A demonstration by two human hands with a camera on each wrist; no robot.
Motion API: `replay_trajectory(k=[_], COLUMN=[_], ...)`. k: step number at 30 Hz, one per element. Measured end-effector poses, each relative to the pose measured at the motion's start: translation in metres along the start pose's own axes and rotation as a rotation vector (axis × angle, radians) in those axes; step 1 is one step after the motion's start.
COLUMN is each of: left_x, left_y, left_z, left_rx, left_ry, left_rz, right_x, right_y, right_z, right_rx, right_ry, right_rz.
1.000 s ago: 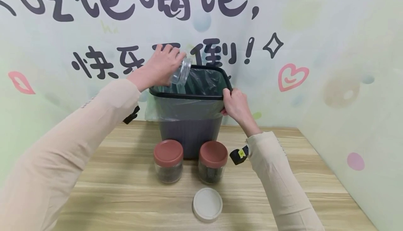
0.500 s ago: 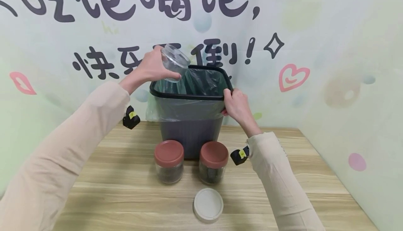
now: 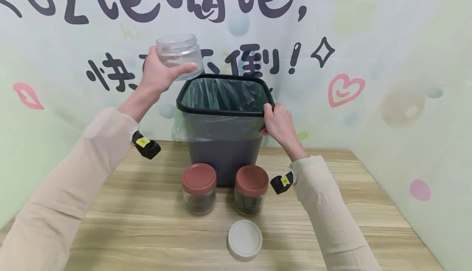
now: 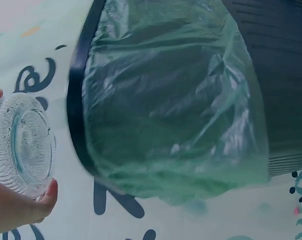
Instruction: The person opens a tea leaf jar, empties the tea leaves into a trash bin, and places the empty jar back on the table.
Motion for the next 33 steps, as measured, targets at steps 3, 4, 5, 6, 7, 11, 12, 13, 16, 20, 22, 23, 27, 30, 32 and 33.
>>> replay_trajectory(k=[3, 4, 5, 6, 7, 11, 12, 13, 16, 20, 22, 23, 27, 30, 32, 33], left_x=[0.004, 0.006, 0.008, 0.012, 0.015, 0.035, 0.041, 0.047, 0.066, 0.098, 0.115, 0.123, 0.151, 0.167, 0.176, 0.18], left_y=[0.004, 0.007, 0.009, 0.013, 0.016, 0.035, 0.04, 0.045, 0.061, 0.081, 0.092, 0.096, 0.114, 0.124, 0.129, 0.131], left_z=[0.012, 0.017, 0.022, 0.027, 0.031, 0.048, 0.052, 0.056, 0.064, 0.071, 0.074, 0.075, 0.078, 0.081, 0.083, 0.084], left_rx=[-0.055, -0.068, -0.079, -0.09, -0.097, -0.11, -0.105, -0.095, -0.053, 0.007, 0.041, 0.056, 0.116, 0.153, 0.171, 0.182], left_ry=[0.062, 0.076, 0.081, 0.093, 0.107, 0.138, 0.144, 0.137, 0.089, 0.035, 0.012, -0.001, -0.055, -0.103, -0.126, -0.134], left_rz=[-0.02, -0.024, -0.024, -0.028, -0.034, -0.057, -0.063, -0.063, -0.053, -0.04, -0.024, -0.017, 0.012, 0.042, 0.062, 0.071], right_x=[-0.001, -0.001, -0.001, -0.001, -0.002, -0.005, -0.007, -0.009, -0.017, -0.032, -0.04, -0.044, -0.058, -0.069, -0.075, -0.078], right_y=[0.002, 0.003, 0.004, 0.005, 0.006, 0.014, 0.017, 0.02, 0.031, 0.05, 0.06, 0.066, 0.089, 0.105, 0.115, 0.119], right_z=[0.0, 0.0, -0.001, -0.001, -0.001, -0.001, 0.0, 0.0, 0.003, 0.006, 0.006, 0.005, 0.002, -0.002, -0.006, -0.008], right_rx=[-0.009, -0.014, -0.017, -0.021, -0.027, -0.039, -0.044, -0.051, -0.07, -0.075, -0.07, -0.067, -0.055, -0.032, -0.001, 0.014], right_ry=[-0.011, -0.015, -0.014, -0.014, -0.009, 0.02, 0.023, 0.028, 0.022, 0.03, 0.04, 0.05, 0.137, 0.232, 0.277, 0.295], right_rz=[0.006, 0.01, 0.016, 0.022, 0.029, 0.046, 0.048, 0.049, 0.049, 0.075, 0.098, 0.111, 0.163, 0.213, 0.241, 0.257])
Point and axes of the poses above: each hand's wrist, its own y-axis away from the middle knuckle, its own z-axis out of the back of the hand, x = y × z, the point moved 1 cm from there along -y, towards the middle knuckle, and after that the axes turned 6 degrees about -x, right-handed, at the moved point
